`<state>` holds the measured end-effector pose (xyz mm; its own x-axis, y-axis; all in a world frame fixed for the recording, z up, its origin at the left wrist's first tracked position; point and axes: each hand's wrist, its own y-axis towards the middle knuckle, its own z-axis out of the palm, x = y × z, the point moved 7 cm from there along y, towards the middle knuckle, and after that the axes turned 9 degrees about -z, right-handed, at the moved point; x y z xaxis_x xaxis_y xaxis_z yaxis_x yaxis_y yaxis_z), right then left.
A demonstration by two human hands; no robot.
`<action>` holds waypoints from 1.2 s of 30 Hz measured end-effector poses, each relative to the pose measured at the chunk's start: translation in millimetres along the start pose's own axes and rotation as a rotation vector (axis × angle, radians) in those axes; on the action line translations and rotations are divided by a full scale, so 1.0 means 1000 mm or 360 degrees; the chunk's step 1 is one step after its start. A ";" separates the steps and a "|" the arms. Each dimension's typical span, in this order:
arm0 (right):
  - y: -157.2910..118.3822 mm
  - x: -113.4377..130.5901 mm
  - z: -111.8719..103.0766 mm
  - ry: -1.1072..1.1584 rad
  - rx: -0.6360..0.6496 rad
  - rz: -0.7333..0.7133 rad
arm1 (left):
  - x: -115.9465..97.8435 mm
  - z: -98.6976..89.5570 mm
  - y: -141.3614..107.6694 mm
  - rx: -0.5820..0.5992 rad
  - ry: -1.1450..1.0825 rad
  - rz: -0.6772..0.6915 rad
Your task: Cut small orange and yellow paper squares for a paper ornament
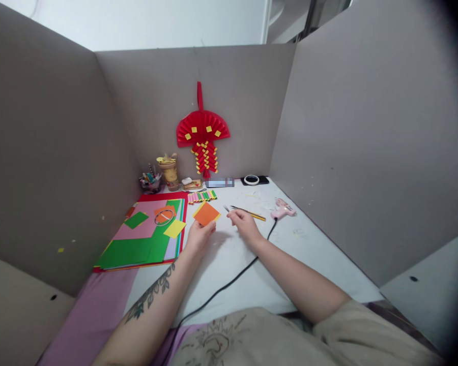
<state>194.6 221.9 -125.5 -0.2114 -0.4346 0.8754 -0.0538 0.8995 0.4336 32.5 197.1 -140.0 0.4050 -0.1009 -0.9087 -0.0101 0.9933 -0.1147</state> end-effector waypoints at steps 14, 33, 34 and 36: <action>-0.001 0.003 0.013 -0.0096 0.0128 -0.0095 | 0.006 -0.013 0.008 -0.0123 0.0475 0.0165; 0.023 -0.051 -0.052 -0.0026 -0.0428 0.0173 | 0.002 -0.016 0.006 -0.0188 0.0503 0.0201; 0.024 -0.051 -0.054 -0.0023 -0.0452 0.0164 | 0.001 -0.016 0.006 -0.0191 0.0506 0.0203; 0.025 -0.050 -0.057 -0.0086 -0.0457 0.0139 | 0.000 -0.016 0.006 -0.0194 0.0495 0.0204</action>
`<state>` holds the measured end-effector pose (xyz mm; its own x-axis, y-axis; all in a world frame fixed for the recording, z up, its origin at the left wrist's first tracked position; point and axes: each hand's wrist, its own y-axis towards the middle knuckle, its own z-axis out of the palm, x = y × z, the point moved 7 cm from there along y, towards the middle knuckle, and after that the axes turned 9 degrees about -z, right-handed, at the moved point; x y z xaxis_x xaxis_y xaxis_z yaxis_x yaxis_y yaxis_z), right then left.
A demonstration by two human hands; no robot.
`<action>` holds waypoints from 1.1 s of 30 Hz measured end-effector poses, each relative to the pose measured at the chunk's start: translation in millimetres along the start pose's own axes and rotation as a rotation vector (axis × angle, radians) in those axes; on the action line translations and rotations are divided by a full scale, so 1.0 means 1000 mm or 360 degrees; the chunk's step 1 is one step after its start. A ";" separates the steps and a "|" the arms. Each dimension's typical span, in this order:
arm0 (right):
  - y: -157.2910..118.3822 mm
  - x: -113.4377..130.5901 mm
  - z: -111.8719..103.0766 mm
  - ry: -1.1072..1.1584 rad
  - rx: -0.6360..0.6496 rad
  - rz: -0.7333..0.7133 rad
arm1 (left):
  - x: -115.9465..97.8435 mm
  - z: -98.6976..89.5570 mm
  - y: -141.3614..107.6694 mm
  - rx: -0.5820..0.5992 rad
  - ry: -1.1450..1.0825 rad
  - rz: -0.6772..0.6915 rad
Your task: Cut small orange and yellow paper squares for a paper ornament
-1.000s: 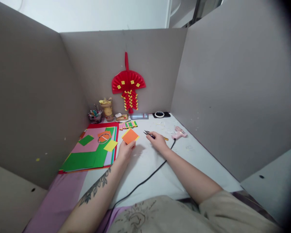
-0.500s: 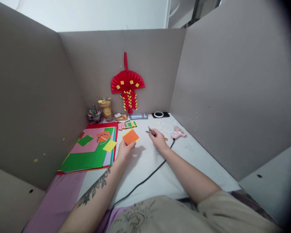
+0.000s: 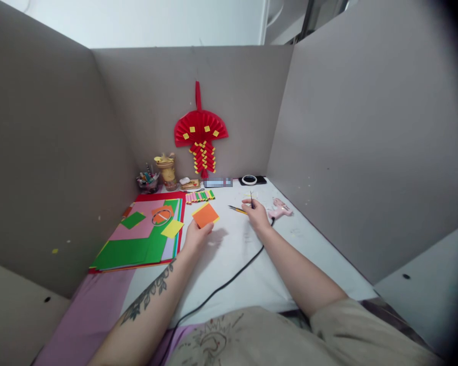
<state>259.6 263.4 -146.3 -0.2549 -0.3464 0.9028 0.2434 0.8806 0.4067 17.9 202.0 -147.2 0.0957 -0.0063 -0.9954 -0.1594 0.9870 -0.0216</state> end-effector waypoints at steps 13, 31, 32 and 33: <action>-0.019 0.021 0.034 -0.0932 0.0663 -0.0485 | 0.004 -0.005 0.005 -0.0024 0.0027 0.0009; -0.036 0.032 0.047 0.0416 0.0600 0.0019 | 0.003 0.000 0.003 0.0052 -0.0009 -0.0028; -0.042 0.036 0.053 0.0387 0.0700 -0.0032 | 0.002 0.003 0.002 0.0088 -0.0011 -0.0004; -0.049 0.041 0.059 0.0345 0.0784 -0.0099 | 0.001 0.005 0.001 0.0124 -0.0020 0.0016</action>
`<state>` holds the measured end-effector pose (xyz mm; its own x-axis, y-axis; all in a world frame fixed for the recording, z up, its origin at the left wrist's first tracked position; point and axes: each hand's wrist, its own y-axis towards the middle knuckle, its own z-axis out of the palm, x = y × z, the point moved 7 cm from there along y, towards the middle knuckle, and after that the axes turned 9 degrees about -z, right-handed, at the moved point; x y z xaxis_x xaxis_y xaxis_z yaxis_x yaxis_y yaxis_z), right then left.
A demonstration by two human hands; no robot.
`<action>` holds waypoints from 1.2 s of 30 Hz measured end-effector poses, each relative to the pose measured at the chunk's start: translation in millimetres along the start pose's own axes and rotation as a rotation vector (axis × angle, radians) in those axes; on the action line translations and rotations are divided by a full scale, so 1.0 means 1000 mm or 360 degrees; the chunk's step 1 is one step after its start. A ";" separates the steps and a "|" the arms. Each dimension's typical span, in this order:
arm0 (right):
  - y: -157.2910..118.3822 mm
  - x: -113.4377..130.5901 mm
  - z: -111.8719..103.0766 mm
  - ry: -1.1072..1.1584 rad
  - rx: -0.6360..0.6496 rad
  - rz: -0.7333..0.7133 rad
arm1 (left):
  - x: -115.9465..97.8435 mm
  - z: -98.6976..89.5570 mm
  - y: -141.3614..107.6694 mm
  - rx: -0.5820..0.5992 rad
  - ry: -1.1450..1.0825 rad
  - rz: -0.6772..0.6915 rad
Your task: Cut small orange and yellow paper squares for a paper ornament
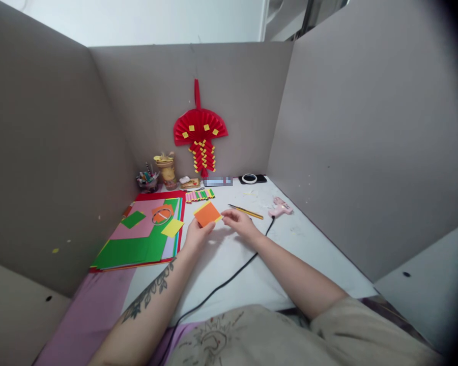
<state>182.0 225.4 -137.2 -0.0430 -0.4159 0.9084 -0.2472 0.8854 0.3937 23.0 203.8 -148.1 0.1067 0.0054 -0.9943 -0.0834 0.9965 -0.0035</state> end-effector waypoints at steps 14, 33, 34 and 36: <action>-0.003 -0.002 0.012 0.0125 -0.0131 0.0025 | 0.012 0.002 0.003 0.0055 0.0111 -0.0075; 0.003 -0.020 -0.023 0.0181 -0.0414 0.0218 | -0.003 0.005 -0.004 0.0128 0.0109 -0.0189; 0.003 -0.021 -0.023 0.0183 -0.0414 0.0217 | -0.002 0.005 -0.003 0.0129 0.0117 -0.0193; 0.003 -0.021 -0.022 0.0182 -0.0405 0.0211 | -0.001 0.004 -0.002 0.0114 0.0154 -0.0177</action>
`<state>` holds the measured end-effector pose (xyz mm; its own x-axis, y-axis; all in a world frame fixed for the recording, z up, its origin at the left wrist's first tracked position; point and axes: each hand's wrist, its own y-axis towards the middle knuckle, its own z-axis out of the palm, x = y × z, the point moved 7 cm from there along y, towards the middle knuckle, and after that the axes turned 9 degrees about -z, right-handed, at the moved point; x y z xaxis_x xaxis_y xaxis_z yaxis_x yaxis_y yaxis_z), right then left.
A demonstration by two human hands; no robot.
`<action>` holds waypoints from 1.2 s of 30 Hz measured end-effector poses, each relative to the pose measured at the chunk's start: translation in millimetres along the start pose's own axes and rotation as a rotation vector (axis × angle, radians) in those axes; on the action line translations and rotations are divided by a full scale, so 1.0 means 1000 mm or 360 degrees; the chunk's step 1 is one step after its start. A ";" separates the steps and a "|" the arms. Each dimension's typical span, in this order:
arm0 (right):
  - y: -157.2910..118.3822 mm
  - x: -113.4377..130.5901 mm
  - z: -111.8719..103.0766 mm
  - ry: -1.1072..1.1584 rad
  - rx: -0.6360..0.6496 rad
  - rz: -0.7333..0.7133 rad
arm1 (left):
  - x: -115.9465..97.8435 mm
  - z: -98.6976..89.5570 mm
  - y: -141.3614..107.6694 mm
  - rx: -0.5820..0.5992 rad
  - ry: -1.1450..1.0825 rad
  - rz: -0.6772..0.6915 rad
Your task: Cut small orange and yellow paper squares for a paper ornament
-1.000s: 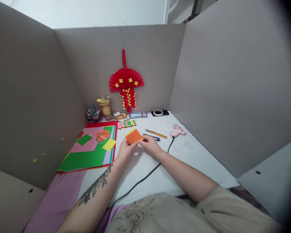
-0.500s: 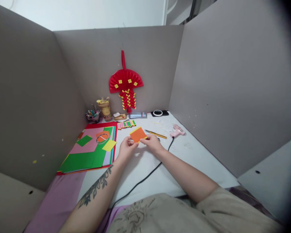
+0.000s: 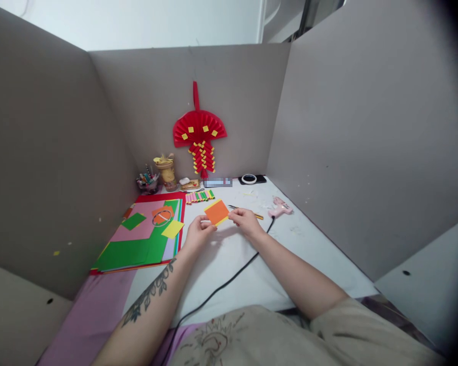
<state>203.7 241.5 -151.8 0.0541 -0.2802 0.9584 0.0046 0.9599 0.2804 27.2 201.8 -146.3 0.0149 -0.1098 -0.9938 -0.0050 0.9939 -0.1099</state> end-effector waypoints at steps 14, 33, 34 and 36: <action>-0.004 0.021 -0.002 -0.0114 0.0054 -0.0048 | -0.006 -0.010 0.004 -0.0078 -0.0247 0.0126; -0.029 0.057 0.039 -0.0860 0.0563 -0.0951 | -0.034 0.017 -0.028 -0.0055 0.0840 0.0654; -0.031 0.058 0.040 -0.0888 0.0586 -0.0987 | -0.034 0.016 -0.028 -0.0073 0.0848 0.0664; -0.032 0.059 0.042 -0.0928 0.0613 -0.1028 | -0.035 0.013 -0.027 -0.0099 0.0841 0.0669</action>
<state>164.8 194.3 -102.0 -0.3508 -0.8166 0.4583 -0.4757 0.5769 0.6640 40.3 178.6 -108.0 -0.4916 0.2817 -0.8240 0.0386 0.9524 0.3025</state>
